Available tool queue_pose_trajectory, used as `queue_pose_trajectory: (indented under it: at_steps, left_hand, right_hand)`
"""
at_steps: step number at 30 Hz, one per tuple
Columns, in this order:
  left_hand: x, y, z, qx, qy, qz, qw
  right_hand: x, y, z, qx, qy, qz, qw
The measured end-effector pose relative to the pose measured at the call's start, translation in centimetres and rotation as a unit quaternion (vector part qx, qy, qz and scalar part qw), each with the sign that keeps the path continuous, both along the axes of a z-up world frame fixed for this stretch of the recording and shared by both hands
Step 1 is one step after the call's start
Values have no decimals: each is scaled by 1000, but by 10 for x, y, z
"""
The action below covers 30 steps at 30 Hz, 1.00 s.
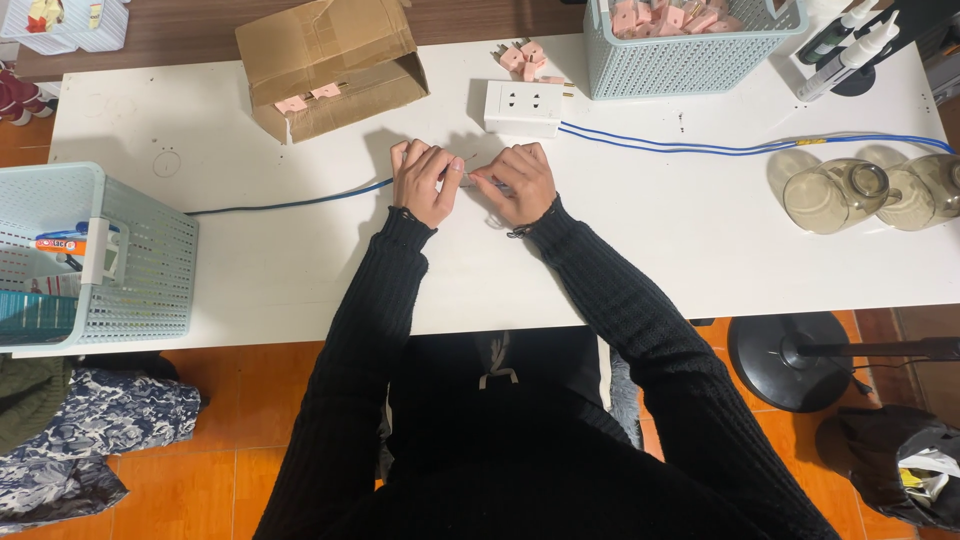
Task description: The person assembles pink electrical plugs on a white table. They use a screwdriver to tighten screws on the plug components, insert metal prongs, and place the finished plugs into a cardboard box. The person also handles a white power strip and a blue cable during the process.
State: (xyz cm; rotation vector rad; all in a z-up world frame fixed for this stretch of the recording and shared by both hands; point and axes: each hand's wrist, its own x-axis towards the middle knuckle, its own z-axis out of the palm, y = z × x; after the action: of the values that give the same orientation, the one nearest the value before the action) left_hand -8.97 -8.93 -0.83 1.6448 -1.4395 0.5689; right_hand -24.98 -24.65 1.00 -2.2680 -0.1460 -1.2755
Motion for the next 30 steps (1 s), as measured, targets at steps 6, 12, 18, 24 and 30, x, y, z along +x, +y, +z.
queue_pose_trajectory:
  at_steps: [6,12,18,24,30]
  left_hand:
    - [1,0,-4,-6,9,3,1000]
    - [-2,0,-1,1,5,4,1000]
    - [-2,-1,-2,2,1,2,1000]
    - [-2,-2,-2,4,2,-1,1000]
    - [-1,5,5,21,15,-11,1000]
  right_hand:
    - [-1,-2,-3,33,48,4,998]
    - [-3,6,4,68,70,17,995]
    - [2,6,-2,79,56,19,995]
    - [1,4,-2,75,50,28,996]
    - [1,-3,-6,81,37,20,996]
